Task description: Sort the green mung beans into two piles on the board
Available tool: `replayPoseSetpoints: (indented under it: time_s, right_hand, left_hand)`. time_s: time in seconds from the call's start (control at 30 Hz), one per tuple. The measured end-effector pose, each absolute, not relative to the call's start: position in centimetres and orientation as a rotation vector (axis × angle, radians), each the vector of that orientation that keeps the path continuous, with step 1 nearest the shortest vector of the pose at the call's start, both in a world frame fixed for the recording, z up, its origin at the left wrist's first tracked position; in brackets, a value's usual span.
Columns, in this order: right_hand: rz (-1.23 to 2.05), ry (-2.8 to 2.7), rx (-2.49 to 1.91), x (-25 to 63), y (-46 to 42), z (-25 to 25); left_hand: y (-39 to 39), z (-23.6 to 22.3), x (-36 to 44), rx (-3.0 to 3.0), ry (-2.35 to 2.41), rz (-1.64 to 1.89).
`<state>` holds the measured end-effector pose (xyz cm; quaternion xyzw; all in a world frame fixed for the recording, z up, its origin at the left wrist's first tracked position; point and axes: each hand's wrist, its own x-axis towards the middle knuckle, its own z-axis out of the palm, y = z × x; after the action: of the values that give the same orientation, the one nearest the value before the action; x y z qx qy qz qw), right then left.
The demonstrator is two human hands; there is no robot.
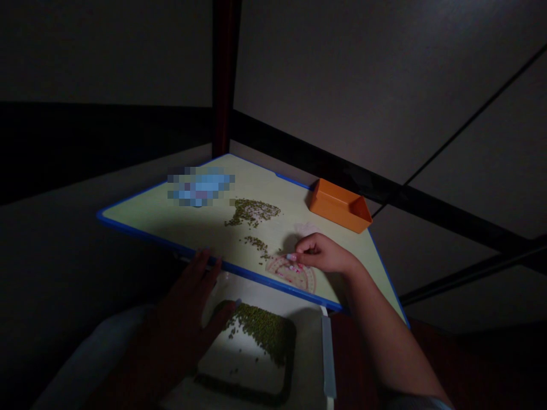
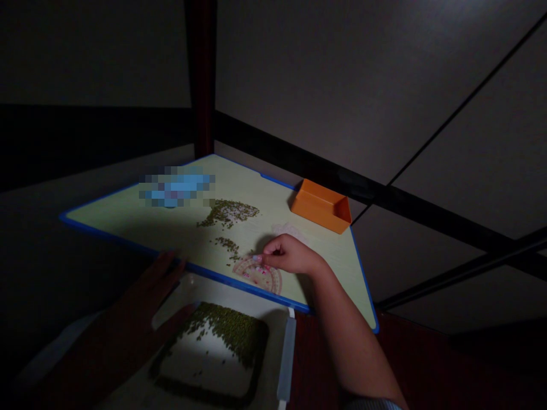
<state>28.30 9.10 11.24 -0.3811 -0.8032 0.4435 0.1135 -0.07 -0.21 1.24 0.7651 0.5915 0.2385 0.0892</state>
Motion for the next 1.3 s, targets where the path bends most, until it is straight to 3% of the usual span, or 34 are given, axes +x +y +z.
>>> replayPoseSetpoints:
  time_s: [0.4, 1.3]
  right_hand:
    - [1.065, -2.380, -1.206, 27.7, 9.2, 10.6]
    - [1.150, -2.295, -1.161, 27.0, 9.5, 10.0]
  left_hand:
    - [-0.3, 1.8, 0.2, 2.235, 1.758, 0.710]
    - [-0.3, 0.7, -0.1, 2.314, 1.761, 0.766]
